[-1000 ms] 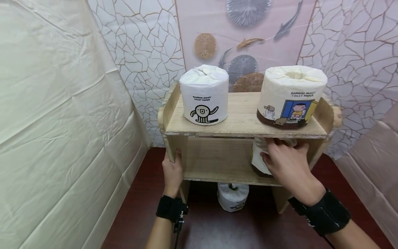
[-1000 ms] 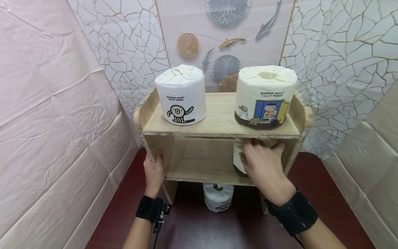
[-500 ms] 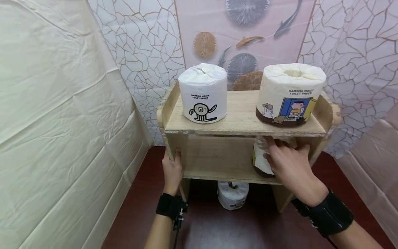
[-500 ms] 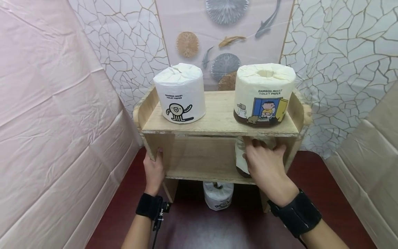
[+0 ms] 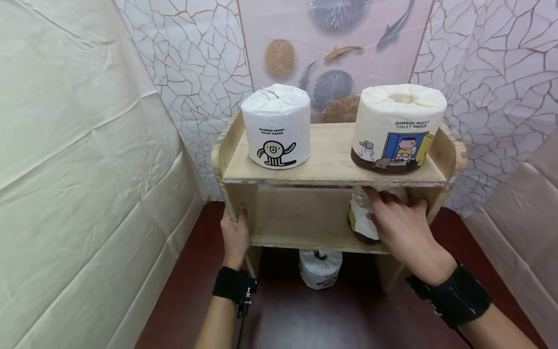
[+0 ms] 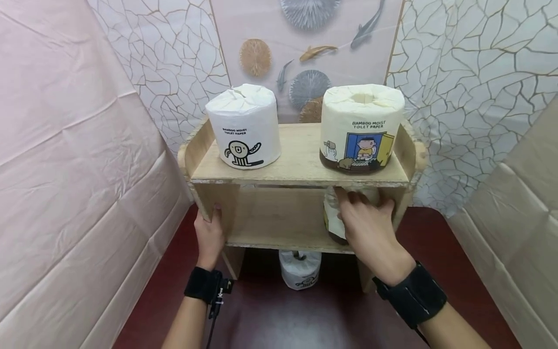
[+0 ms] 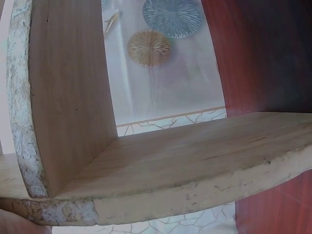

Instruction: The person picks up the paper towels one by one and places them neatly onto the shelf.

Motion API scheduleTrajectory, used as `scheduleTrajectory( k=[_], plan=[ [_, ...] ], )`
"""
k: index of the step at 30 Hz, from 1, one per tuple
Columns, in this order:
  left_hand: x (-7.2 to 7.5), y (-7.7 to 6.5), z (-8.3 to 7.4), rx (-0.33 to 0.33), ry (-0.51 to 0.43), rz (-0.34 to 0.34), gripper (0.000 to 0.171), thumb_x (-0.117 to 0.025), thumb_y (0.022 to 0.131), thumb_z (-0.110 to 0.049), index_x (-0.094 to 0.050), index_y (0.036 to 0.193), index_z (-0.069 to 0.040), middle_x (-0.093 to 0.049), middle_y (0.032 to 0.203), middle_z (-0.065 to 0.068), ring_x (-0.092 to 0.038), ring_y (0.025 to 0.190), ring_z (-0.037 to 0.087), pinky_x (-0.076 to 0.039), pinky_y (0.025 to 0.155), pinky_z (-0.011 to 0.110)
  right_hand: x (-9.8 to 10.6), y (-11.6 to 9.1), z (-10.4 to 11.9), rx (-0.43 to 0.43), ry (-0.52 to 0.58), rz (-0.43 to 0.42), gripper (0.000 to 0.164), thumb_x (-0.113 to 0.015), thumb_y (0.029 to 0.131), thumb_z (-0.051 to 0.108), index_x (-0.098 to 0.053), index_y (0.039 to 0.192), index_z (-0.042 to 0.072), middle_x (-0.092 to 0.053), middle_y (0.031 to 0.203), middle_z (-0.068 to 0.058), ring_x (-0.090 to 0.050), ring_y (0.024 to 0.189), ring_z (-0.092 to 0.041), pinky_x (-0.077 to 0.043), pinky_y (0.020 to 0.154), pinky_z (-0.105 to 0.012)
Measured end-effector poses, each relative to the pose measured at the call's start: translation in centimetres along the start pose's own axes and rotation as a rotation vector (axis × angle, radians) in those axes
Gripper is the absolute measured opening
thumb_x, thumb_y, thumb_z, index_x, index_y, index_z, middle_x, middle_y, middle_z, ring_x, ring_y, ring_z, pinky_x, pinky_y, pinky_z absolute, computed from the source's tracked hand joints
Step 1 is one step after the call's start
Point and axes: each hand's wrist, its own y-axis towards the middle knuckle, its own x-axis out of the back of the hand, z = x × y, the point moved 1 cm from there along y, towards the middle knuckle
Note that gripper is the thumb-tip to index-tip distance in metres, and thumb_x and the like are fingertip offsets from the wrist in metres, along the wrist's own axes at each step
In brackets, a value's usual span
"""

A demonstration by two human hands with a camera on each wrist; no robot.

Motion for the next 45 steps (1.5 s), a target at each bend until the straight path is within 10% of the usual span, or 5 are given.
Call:
scheduleTrajectory(
  k=[13, 21, 28, 37, 45],
  plan=[
    [-0.4, 1.2, -0.7, -0.015, -0.006, -0.004, 0.041, -0.057, 0.111, -0.033, -0.058, 0.141, -0.005, -0.067, 0.101, 0.029, -0.061, 0.073, 0.035, -0.047, 0.061, 0.031, 0.3, -0.5, -0.5, 0.028, 0.020, 0.000, 0.068, -0.083, 0.087, 0.009, -0.051, 0.147, 0.011, -0.070, 0.103, -0.019, -0.066, 0.101, -0.045, -0.035, 0.063, -0.069],
    [1.0, 0.0, -0.3, 0.035, 0.000, -0.044, 0.047, -0.057, 0.111, -0.033, -0.054, 0.149, -0.007, -0.068, 0.123, 0.021, -0.069, 0.104, 0.034, -0.054, 0.084, 0.031, 0.1, 0.3, 0.4, 0.042, 0.036, 0.122, 0.063, -0.078, 0.093, 0.008, -0.050, 0.150, 0.009, -0.064, 0.129, -0.022, -0.064, 0.113, -0.043, -0.039, 0.061, -0.062],
    [1.8, -1.2, 0.2, 0.052, 0.004, -0.071, 0.043, -0.057, 0.111, -0.027, -0.056, 0.147, -0.004, -0.068, 0.118, 0.024, -0.069, 0.097, 0.040, -0.054, 0.078, 0.028, -0.1, -0.2, 1.0, -0.023, 0.145, 0.234, 0.064, -0.068, 0.093, 0.007, -0.048, 0.154, 0.009, -0.056, 0.139, -0.023, -0.055, 0.125, -0.044, -0.040, 0.073, -0.065],
    [0.8, -0.9, -0.1, 0.027, -0.003, -0.029, 0.040, -0.056, 0.112, -0.026, -0.056, 0.145, -0.004, -0.068, 0.104, 0.028, -0.064, 0.077, 0.038, -0.050, 0.064, 0.028, 0.7, -0.8, 0.9, -0.048, 0.127, 0.028, 0.047, -0.069, 0.095, 0.012, -0.055, 0.138, 0.001, -0.057, 0.121, -0.027, -0.057, 0.102, -0.050, -0.040, 0.067, -0.065],
    [0.2, -0.2, -0.4, 0.008, -0.012, 0.004, 0.043, -0.055, 0.112, -0.026, -0.052, 0.152, -0.009, -0.069, 0.102, 0.029, -0.063, 0.069, 0.036, -0.045, 0.060, 0.030, 0.8, 0.2, 1.3, -0.107, 0.089, 0.040, 0.040, -0.071, 0.100, 0.023, -0.057, 0.127, -0.003, -0.060, 0.106, -0.028, -0.062, 0.087, -0.049, -0.039, 0.061, -0.065]
  ],
)
